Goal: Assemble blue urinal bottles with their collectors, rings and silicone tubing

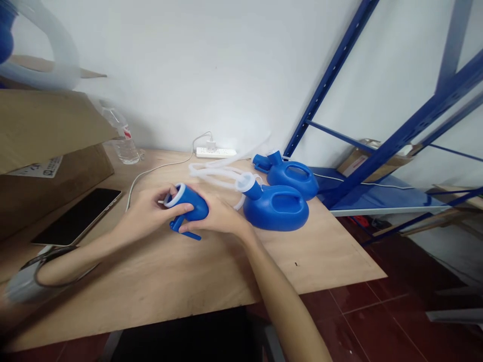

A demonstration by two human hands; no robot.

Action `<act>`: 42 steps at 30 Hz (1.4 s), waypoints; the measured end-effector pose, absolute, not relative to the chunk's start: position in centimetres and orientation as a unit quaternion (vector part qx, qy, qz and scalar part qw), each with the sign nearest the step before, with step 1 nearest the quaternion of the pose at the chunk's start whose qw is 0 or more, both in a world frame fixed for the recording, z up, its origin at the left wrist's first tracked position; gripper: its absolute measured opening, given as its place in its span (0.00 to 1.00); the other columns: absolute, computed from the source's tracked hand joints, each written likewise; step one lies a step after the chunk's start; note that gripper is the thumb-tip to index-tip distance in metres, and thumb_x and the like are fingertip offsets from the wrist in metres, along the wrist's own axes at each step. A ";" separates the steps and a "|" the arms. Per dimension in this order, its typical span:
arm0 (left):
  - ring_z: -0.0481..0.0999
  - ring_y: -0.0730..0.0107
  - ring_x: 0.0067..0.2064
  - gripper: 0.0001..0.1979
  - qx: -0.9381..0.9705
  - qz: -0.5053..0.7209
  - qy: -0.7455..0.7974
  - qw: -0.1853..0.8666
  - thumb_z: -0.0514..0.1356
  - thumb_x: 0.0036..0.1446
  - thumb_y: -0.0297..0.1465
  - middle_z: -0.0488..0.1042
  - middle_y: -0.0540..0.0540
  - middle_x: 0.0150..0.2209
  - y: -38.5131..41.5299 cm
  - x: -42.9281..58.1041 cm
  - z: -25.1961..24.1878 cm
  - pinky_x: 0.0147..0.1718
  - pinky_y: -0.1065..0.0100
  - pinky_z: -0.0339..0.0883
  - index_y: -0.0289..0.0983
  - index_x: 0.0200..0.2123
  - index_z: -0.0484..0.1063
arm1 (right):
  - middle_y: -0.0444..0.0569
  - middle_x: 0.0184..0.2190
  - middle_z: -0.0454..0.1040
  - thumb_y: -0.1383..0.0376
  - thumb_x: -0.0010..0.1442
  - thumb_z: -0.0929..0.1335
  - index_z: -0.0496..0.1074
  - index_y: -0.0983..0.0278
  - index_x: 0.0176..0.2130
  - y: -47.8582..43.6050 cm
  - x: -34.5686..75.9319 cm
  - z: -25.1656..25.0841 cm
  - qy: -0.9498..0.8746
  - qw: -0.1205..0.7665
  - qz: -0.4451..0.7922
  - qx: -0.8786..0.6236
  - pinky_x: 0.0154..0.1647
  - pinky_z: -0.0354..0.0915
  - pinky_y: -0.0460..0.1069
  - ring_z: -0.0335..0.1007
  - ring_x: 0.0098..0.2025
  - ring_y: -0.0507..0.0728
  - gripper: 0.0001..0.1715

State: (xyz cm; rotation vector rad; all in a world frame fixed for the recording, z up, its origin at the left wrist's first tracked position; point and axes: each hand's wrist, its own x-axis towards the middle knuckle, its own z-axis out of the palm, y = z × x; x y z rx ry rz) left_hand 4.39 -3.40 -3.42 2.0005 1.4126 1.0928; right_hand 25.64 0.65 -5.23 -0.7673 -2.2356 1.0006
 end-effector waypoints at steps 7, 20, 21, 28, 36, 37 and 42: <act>0.76 0.55 0.50 0.17 0.843 0.393 0.366 0.026 0.53 0.71 0.40 0.76 0.38 0.51 -2.0 3.8 -4.9 0.45 0.57 0.72 0.39 0.36 0.76 | 0.52 0.68 0.70 0.53 0.59 0.77 0.61 0.59 0.71 0.2 26.9 -5.8 -0.835 0.317 0.313 -0.322 0.70 0.63 0.60 0.67 0.69 0.64 0.49; 0.70 0.69 0.28 0.22 0.744 0.467 0.472 0.077 0.52 0.70 0.39 0.68 0.50 0.23 -2.5 3.7 -2.8 0.32 0.64 0.64 0.40 0.22 0.67 | 0.51 0.67 0.71 0.50 0.61 0.75 0.66 0.58 0.69 -0.3 26.5 -6.7 -0.844 0.341 0.193 -0.367 0.70 0.62 0.58 0.68 0.68 0.64 0.42; 0.71 0.68 0.29 0.22 0.718 0.483 0.493 0.090 0.52 0.70 0.40 0.71 0.50 0.24 -2.3 3.4 -2.5 0.33 0.65 0.65 0.40 0.23 0.69 | 0.51 0.68 0.71 0.49 0.61 0.75 0.66 0.58 0.69 -0.2 26.7 -6.9 -0.842 0.344 0.186 -0.372 0.70 0.62 0.59 0.68 0.68 0.64 0.42; 0.76 0.63 0.33 0.25 0.773 0.315 0.536 0.126 0.55 0.66 0.52 0.81 0.46 0.31 -0.5 0.7 -3.4 0.36 0.64 0.68 0.40 0.28 0.78 | 0.52 0.67 0.72 0.46 0.60 0.75 0.66 0.56 0.69 0.4 26.5 -8.1 -0.849 0.348 0.195 -0.347 0.68 0.65 0.60 0.70 0.67 0.65 0.45; 0.79 0.51 0.48 0.23 0.870 0.168 0.462 0.024 0.49 0.70 0.43 0.83 0.39 0.44 1.9 -1.6 -8.8 0.48 0.56 0.69 0.41 0.47 0.82 | 0.52 0.60 0.77 0.44 0.57 0.76 0.66 0.57 0.65 -0.2 26.3 -8.1 -0.828 0.312 0.205 -0.418 0.57 0.71 0.61 0.76 0.58 0.67 0.44; 0.79 0.51 0.49 0.22 0.868 0.150 0.473 0.015 0.49 0.70 0.42 0.83 0.39 0.45 2.0 -1.8 -9.1 0.48 0.55 0.69 0.41 0.48 0.82 | 0.53 0.59 0.77 0.45 0.57 0.76 0.67 0.57 0.64 -0.2 26.3 -8.2 -0.826 0.317 0.192 -0.424 0.57 0.71 0.60 0.76 0.58 0.66 0.43; 0.79 0.47 0.49 0.22 0.848 0.118 0.516 -0.011 0.49 0.68 0.41 0.81 0.38 0.45 2.0 -3.0 -9.7 0.46 0.54 0.69 0.40 0.45 0.81 | 0.54 0.57 0.73 0.46 0.60 0.76 0.74 0.58 0.61 0.5 25.7 -8.9 -0.833 0.315 0.111 -0.442 0.59 0.69 0.58 0.74 0.56 0.63 0.36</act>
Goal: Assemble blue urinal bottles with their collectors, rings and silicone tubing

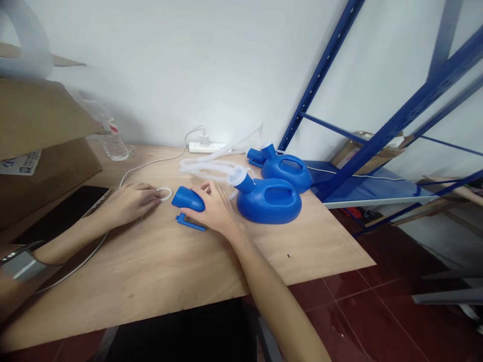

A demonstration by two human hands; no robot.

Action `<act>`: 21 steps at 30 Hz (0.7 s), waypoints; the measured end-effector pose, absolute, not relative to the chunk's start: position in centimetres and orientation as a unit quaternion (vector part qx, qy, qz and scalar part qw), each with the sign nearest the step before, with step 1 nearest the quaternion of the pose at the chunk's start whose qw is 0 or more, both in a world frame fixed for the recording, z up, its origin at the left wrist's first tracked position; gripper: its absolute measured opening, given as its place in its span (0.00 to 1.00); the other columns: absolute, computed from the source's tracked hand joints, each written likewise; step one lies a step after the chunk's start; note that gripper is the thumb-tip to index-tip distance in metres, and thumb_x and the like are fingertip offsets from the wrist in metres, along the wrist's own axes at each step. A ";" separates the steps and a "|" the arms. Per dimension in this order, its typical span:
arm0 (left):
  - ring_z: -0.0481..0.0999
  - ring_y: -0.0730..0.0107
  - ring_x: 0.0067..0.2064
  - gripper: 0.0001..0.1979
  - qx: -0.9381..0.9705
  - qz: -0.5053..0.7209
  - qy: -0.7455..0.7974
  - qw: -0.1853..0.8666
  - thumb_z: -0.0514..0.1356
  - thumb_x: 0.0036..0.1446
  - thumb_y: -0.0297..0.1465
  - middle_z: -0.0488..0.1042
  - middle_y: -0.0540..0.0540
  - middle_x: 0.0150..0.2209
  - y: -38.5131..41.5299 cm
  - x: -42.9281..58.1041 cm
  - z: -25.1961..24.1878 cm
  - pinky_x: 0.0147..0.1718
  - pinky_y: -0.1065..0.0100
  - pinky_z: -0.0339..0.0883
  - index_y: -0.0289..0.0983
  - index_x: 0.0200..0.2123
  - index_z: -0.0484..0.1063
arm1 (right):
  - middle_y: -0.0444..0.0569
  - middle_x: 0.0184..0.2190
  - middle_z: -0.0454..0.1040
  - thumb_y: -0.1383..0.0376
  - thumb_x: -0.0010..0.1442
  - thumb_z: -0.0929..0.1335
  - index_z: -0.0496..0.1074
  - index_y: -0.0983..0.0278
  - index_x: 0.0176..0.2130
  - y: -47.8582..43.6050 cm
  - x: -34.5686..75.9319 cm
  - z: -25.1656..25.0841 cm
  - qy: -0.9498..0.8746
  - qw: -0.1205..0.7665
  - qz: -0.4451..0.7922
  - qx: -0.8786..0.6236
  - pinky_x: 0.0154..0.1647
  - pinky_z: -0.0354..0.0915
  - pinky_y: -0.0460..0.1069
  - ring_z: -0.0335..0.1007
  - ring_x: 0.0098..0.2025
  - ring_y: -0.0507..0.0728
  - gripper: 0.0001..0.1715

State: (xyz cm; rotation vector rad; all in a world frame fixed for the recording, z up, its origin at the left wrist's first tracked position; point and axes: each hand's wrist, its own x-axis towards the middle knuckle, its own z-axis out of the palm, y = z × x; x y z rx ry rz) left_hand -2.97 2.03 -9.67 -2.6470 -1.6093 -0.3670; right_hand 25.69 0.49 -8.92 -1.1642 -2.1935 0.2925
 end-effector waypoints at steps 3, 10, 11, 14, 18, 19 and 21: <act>0.78 0.47 0.50 0.25 -0.837 -0.128 -0.532 0.014 0.48 0.69 0.45 0.79 0.36 0.51 2.3 -3.9 -10.4 0.47 0.54 0.71 0.39 0.50 0.80 | 0.55 0.56 0.76 0.46 0.63 0.74 0.73 0.59 0.63 1.3 24.9 -9.4 -0.831 0.286 0.094 -0.468 0.60 0.67 0.59 0.75 0.56 0.64 0.36; 0.77 0.48 0.53 0.25 -0.848 -0.129 -0.514 0.013 0.44 0.68 0.41 0.79 0.37 0.52 3.6 -5.9 -11.3 0.50 0.53 0.70 0.41 0.48 0.80 | 0.53 0.52 0.82 0.42 0.68 0.68 0.77 0.61 0.55 2.7 21.9 -9.8 -0.841 0.279 -0.017 -0.463 0.72 0.45 0.69 0.73 0.58 0.66 0.30; 0.77 0.47 0.53 0.25 -0.848 -0.130 -0.513 0.014 0.44 0.68 0.41 0.80 0.37 0.51 3.8 -6.2 -11.2 0.49 0.52 0.70 0.41 0.47 0.80 | 0.54 0.52 0.82 0.42 0.70 0.66 0.77 0.61 0.56 2.8 21.4 -9.9 -0.845 0.272 -0.033 -0.459 0.72 0.45 0.70 0.72 0.58 0.66 0.30; 0.78 0.44 0.53 0.25 -0.846 -0.135 -0.515 0.020 0.44 0.67 0.40 0.80 0.36 0.50 4.0 -6.9 -10.9 0.47 0.50 0.70 0.42 0.46 0.80 | 0.56 0.56 0.80 0.44 0.73 0.63 0.75 0.62 0.59 2.6 20.6 -9.8 -0.855 0.269 -0.056 -0.441 0.71 0.50 0.68 0.69 0.61 0.67 0.31; 0.79 0.43 0.51 0.22 -0.844 -0.145 -0.515 0.041 0.46 0.66 0.39 0.81 0.36 0.48 3.9 -7.2 -10.5 0.47 0.48 0.70 0.42 0.43 0.80 | 0.55 0.54 0.80 0.51 0.75 0.63 0.77 0.62 0.56 0.9 22.2 -9.0 -0.851 0.341 -0.058 -0.395 0.61 0.65 0.58 0.72 0.57 0.63 0.23; 0.80 0.43 0.50 0.21 -0.843 -0.151 -0.514 0.049 0.47 0.65 0.38 0.81 0.36 0.48 3.8 -7.2 -10.3 0.46 0.47 0.70 0.42 0.42 0.80 | 0.54 0.51 0.81 0.55 0.76 0.63 0.78 0.63 0.54 0.3 23.3 -8.5 -0.842 0.376 -0.070 -0.381 0.58 0.67 0.56 0.74 0.54 0.62 0.20; 0.81 0.45 0.48 0.19 -0.834 -0.191 -0.515 0.065 0.48 0.65 0.37 0.82 0.38 0.46 3.3 -6.7 -9.6 0.46 0.48 0.70 0.41 0.40 0.79 | 0.53 0.47 0.81 0.59 0.74 0.65 0.78 0.61 0.51 -0.6 26.2 -7.4 -0.809 0.445 -0.123 -0.364 0.55 0.69 0.56 0.76 0.50 0.60 0.15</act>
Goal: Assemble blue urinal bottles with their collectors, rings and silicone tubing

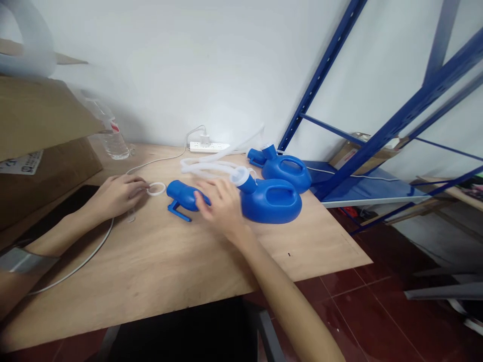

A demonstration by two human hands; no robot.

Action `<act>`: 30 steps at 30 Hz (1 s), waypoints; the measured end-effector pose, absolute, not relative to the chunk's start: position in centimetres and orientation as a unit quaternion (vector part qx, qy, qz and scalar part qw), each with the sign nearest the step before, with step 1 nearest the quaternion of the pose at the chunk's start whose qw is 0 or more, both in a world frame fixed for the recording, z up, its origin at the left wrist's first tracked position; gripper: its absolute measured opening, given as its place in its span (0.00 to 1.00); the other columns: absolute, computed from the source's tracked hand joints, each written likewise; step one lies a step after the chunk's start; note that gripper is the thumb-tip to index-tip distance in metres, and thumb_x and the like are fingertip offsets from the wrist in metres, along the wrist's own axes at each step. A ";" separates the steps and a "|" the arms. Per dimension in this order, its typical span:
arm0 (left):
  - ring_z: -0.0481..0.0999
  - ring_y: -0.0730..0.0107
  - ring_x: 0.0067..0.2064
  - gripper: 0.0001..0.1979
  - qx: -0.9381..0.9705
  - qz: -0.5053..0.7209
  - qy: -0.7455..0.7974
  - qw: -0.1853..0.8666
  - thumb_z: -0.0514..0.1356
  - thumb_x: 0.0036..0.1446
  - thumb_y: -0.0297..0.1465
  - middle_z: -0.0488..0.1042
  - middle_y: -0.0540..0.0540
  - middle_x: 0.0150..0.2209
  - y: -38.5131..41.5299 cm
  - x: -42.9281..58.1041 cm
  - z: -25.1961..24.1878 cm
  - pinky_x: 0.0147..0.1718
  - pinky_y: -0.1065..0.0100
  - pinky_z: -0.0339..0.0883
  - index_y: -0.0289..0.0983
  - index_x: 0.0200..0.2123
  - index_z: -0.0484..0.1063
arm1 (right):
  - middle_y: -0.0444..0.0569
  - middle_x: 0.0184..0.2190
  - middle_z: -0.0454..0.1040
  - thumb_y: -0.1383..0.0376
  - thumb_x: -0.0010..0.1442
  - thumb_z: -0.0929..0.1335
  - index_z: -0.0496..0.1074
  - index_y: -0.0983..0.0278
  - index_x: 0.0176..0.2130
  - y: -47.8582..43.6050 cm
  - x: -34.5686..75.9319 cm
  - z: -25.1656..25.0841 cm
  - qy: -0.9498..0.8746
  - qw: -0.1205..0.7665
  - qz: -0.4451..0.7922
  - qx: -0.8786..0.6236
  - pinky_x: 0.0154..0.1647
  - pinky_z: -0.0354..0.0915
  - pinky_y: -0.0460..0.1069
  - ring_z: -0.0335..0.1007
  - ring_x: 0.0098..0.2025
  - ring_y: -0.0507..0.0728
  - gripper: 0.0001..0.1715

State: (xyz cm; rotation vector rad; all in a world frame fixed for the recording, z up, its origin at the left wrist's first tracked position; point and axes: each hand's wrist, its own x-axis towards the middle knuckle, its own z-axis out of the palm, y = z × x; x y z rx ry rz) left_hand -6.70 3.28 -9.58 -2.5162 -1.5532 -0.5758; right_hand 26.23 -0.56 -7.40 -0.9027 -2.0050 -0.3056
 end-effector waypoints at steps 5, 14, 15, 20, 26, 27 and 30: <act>0.81 0.54 0.49 0.16 -0.797 -0.313 -0.508 0.088 0.51 0.70 0.37 0.82 0.42 0.47 0.9 -2.7 -6.2 0.48 0.56 0.73 0.40 0.46 0.78 | 0.57 0.54 0.78 0.50 0.66 0.71 0.76 0.60 0.57 0.2 34.8 -4.3 -0.701 0.471 -0.139 -0.517 0.60 0.66 0.64 0.73 0.57 0.68 0.26; 0.75 0.47 0.59 0.23 -0.899 -0.284 -0.295 0.157 0.57 0.70 0.44 0.76 0.33 0.59 1.7 11.8 -0.4 0.54 0.53 0.68 0.34 0.60 0.71 | 0.56 0.41 0.84 0.55 0.77 0.56 0.79 0.62 0.43 3.2 37.5 -4.8 -0.770 0.294 -0.089 -0.560 0.50 0.63 0.57 0.79 0.45 0.65 0.28; 0.73 0.42 0.61 0.27 -0.905 -0.263 -0.283 0.179 0.60 0.68 0.46 0.74 0.31 0.61 2.4 13.0 0.0 0.55 0.51 0.65 0.33 0.60 0.70 | 0.57 0.39 0.84 0.56 0.77 0.54 0.78 0.63 0.43 3.2 37.2 -5.1 -0.765 0.288 -0.121 -0.563 0.50 0.62 0.57 0.78 0.43 0.65 0.28; 0.77 0.41 0.54 0.31 -0.937 -0.140 -0.295 0.120 0.64 0.63 0.53 0.79 0.32 0.51 5.5 16.6 1.2 0.50 0.53 0.64 0.32 0.55 0.74 | 0.56 0.36 0.83 0.61 0.77 0.53 0.76 0.64 0.43 3.3 36.8 -5.8 -0.759 0.274 -0.172 -0.565 0.46 0.61 0.55 0.77 0.39 0.64 0.26; 0.80 0.52 0.49 0.30 -0.939 -0.193 -0.285 0.007 0.68 0.60 0.50 0.80 0.37 0.48 6.6 16.7 -0.3 0.45 0.63 0.67 0.33 0.55 0.74 | 0.57 0.37 0.84 0.58 0.77 0.54 0.75 0.64 0.50 3.4 36.4 -5.6 -0.712 0.309 -0.144 -0.613 0.40 0.61 0.54 0.78 0.39 0.66 0.25; 0.80 0.53 0.48 0.30 -0.935 -0.220 -0.277 0.002 0.69 0.60 0.50 0.80 0.37 0.48 6.7 16.6 -0.7 0.45 0.63 0.67 0.33 0.55 0.74 | 0.56 0.39 0.84 0.57 0.77 0.54 0.74 0.64 0.52 3.3 36.3 -5.5 -0.715 0.320 -0.130 -0.608 0.41 0.62 0.54 0.78 0.40 0.67 0.25; 0.81 0.56 0.45 0.31 -0.921 -0.286 -0.265 -0.012 0.72 0.56 0.50 0.82 0.39 0.46 6.9 16.4 -1.8 0.44 0.63 0.69 0.33 0.53 0.76 | 0.54 0.43 0.84 0.52 0.77 0.55 0.65 0.63 0.65 3.0 36.2 -5.4 -0.719 0.355 -0.084 -0.591 0.45 0.64 0.55 0.79 0.44 0.67 0.28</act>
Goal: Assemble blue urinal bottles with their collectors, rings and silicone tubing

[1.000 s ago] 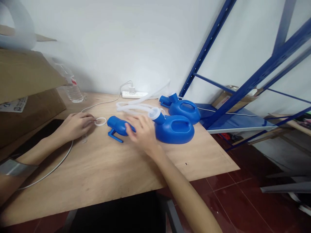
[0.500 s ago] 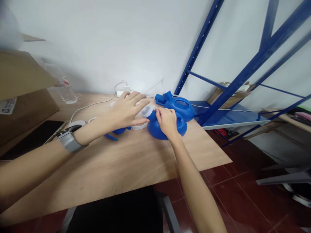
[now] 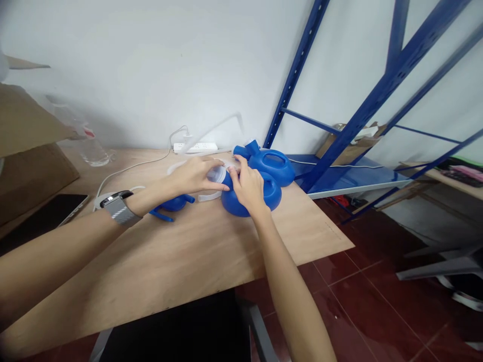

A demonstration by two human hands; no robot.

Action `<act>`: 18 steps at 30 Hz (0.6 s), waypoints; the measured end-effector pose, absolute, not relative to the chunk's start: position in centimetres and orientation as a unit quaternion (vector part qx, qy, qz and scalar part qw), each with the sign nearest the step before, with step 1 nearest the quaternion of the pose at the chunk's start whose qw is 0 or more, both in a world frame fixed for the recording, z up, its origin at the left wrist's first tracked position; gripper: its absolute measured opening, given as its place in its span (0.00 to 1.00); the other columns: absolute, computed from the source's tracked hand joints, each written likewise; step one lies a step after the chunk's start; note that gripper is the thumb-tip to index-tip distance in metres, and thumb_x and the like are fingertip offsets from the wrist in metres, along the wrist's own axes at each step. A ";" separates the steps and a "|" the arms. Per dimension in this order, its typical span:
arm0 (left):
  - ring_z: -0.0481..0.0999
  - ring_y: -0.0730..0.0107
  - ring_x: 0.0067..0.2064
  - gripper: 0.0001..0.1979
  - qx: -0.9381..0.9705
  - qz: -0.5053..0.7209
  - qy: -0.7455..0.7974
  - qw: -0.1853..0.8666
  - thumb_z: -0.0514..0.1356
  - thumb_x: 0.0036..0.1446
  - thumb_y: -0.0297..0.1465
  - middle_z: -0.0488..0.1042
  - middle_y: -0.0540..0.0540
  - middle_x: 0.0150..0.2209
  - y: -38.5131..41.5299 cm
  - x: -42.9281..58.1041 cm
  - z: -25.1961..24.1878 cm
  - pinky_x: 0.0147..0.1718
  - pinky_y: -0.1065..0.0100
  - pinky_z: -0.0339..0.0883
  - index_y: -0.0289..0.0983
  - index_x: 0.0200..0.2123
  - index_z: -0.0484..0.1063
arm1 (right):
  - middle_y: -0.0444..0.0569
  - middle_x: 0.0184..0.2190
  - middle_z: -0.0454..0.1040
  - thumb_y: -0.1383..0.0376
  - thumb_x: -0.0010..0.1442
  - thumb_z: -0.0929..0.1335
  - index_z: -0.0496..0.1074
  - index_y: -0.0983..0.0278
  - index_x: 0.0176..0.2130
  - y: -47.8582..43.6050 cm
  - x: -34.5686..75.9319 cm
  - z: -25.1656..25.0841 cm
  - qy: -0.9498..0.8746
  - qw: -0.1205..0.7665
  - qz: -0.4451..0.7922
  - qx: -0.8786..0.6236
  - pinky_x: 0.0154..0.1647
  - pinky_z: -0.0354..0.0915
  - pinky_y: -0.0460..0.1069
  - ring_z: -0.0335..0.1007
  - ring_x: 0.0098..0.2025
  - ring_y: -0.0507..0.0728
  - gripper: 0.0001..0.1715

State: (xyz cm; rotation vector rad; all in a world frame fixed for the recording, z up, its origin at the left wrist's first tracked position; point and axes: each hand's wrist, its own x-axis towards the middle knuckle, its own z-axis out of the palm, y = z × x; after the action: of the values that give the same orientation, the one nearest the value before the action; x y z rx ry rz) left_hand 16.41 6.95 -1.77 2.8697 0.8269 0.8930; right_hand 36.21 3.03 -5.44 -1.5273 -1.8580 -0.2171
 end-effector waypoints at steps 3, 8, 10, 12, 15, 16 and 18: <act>0.81 0.57 0.40 0.34 0.880 0.351 0.317 0.034 0.74 0.50 0.53 0.83 0.41 0.41 7.2 15.7 -2.1 0.42 0.63 0.70 0.33 0.50 0.78 | 0.55 0.43 0.84 0.50 0.76 0.56 0.58 0.66 0.70 2.9 36.1 -5.4 -0.707 0.372 -0.078 -0.596 0.47 0.66 0.57 0.79 0.45 0.69 0.33; 0.82 0.53 0.42 0.38 0.852 0.328 0.399 0.087 0.69 0.50 0.58 0.84 0.40 0.42 7.2 13.4 -1.3 0.42 0.61 0.71 0.33 0.52 0.79 | 0.56 0.42 0.84 0.52 0.76 0.56 0.65 0.66 0.65 3.0 36.1 -5.4 -0.702 0.370 -0.091 -0.602 0.48 0.64 0.58 0.78 0.46 0.69 0.29; 0.82 0.52 0.47 0.37 0.863 0.272 0.414 0.095 0.66 0.56 0.55 0.82 0.39 0.49 7.4 12.7 -0.9 0.47 0.60 0.72 0.34 0.58 0.75 | 0.56 0.42 0.84 0.55 0.77 0.54 0.75 0.64 0.52 2.9 36.2 -5.3 -0.723 0.326 -0.111 -0.599 0.49 0.62 0.58 0.76 0.46 0.68 0.27; 0.81 0.53 0.51 0.34 0.873 0.208 0.431 0.100 0.65 0.58 0.48 0.81 0.39 0.53 8.1 12.1 -0.6 0.50 0.61 0.72 0.34 0.62 0.72 | 0.56 0.41 0.83 0.58 0.77 0.52 0.77 0.63 0.43 2.7 36.4 -5.4 -0.747 0.287 -0.128 -0.585 0.49 0.61 0.58 0.74 0.46 0.66 0.29; 0.81 0.50 0.52 0.32 0.883 0.134 0.438 0.103 0.67 0.50 0.35 0.81 0.39 0.53 9.7 11.0 -0.4 0.49 0.60 0.72 0.36 0.60 0.74 | 0.56 0.42 0.82 0.60 0.76 0.54 0.77 0.63 0.45 2.2 36.7 -5.4 -0.768 0.267 -0.140 -0.566 0.51 0.59 0.58 0.72 0.46 0.65 0.26; 0.81 0.49 0.52 0.31 0.886 0.114 0.438 0.104 0.66 0.48 0.33 0.82 0.39 0.53 10.2 10.6 -0.4 0.49 0.60 0.73 0.38 0.57 0.76 | 0.56 0.43 0.82 0.59 0.76 0.55 0.77 0.63 0.46 2.0 36.8 -5.5 -0.771 0.262 -0.143 -0.563 0.51 0.59 0.58 0.71 0.47 0.65 0.25; 0.81 0.49 0.52 0.29 0.890 0.082 0.436 0.106 0.66 0.47 0.31 0.81 0.39 0.55 10.7 9.7 -0.4 0.48 0.59 0.73 0.39 0.55 0.77 | 0.57 0.45 0.82 0.56 0.75 0.57 0.77 0.64 0.49 1.8 36.9 -5.5 -0.778 0.250 -0.148 -0.557 0.52 0.58 0.59 0.70 0.48 0.66 0.24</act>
State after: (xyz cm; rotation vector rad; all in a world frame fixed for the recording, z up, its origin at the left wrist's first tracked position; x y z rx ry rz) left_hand 9.68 10.74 -0.43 2.6215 1.2837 0.2407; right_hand 36.85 1.76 -5.49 -1.5154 -2.1196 -0.4026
